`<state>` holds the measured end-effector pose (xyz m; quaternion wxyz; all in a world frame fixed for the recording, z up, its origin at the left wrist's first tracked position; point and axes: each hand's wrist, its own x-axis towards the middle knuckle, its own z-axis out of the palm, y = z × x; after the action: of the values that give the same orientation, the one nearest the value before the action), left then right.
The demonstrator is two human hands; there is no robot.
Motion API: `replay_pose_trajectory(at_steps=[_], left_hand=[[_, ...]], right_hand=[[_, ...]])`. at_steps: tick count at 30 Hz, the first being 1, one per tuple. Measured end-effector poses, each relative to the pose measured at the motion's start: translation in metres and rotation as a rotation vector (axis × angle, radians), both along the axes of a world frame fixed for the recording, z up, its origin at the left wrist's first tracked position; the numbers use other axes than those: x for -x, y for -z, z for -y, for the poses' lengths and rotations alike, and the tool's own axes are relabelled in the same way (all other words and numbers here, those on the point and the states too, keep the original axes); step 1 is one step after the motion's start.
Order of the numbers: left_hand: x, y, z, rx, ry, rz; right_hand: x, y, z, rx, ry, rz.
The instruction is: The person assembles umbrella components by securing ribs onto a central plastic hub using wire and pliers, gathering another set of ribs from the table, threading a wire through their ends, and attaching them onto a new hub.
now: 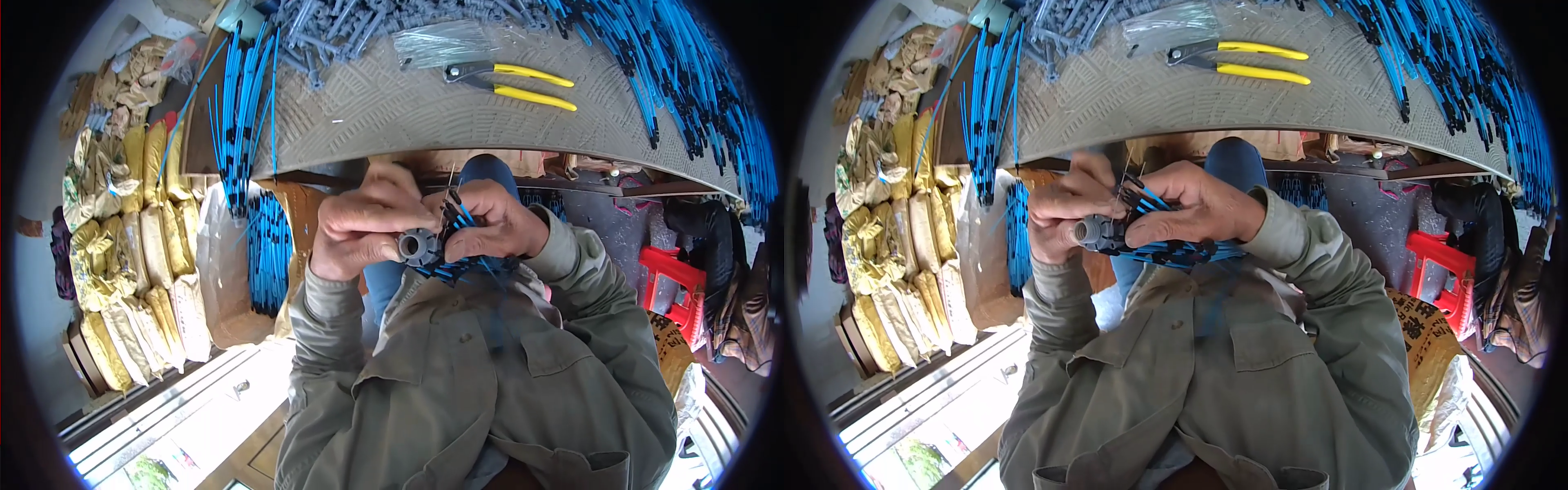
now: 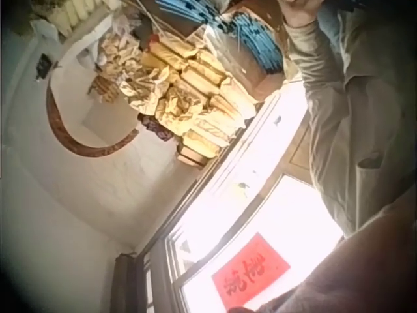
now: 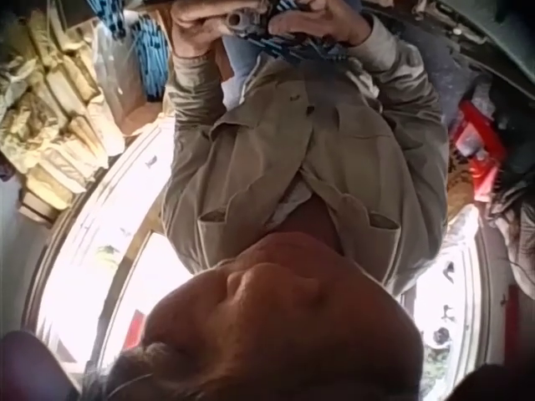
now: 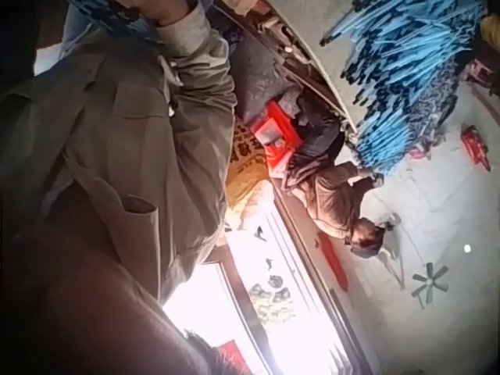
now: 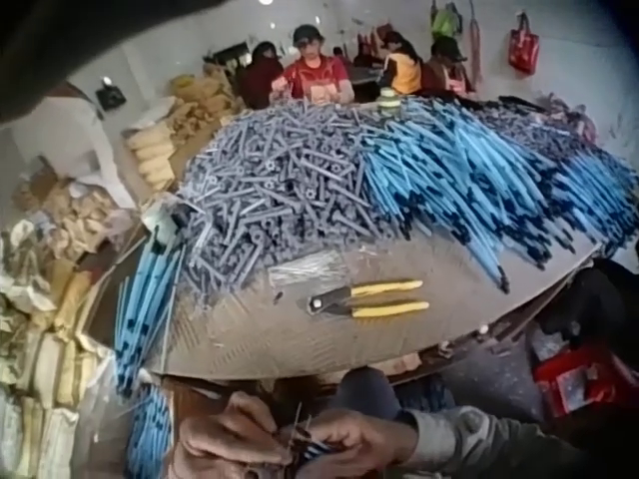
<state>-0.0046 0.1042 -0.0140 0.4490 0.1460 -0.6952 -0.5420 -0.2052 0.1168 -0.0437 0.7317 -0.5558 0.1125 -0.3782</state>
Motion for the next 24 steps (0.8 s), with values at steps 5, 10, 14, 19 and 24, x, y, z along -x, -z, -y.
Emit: replay_pose_trajectory(at_steps=[5,10,14,19,24], left_hand=[[0.005,0.005,0.011,0.014,0.191,-0.083],[0.021,-0.019,0.025,0.165,0.393,-0.078],[0.024,-0.039,0.033,0.299,0.519,0.047],[0.032,-0.037,-0.023,0.008,-0.177,0.145],[0.047,-0.014,-0.042,-0.294,-0.354,0.02]], right_hand=[[0.002,-0.013,-0.001,-0.01,-0.114,-0.018],[0.017,-0.026,-0.006,0.198,-0.103,0.024],[0.025,-0.044,-0.009,0.508,0.135,-0.045],[0.019,-0.033,-0.023,0.658,0.76,-0.213],[-0.001,-0.014,-0.03,0.638,0.971,-0.297]])
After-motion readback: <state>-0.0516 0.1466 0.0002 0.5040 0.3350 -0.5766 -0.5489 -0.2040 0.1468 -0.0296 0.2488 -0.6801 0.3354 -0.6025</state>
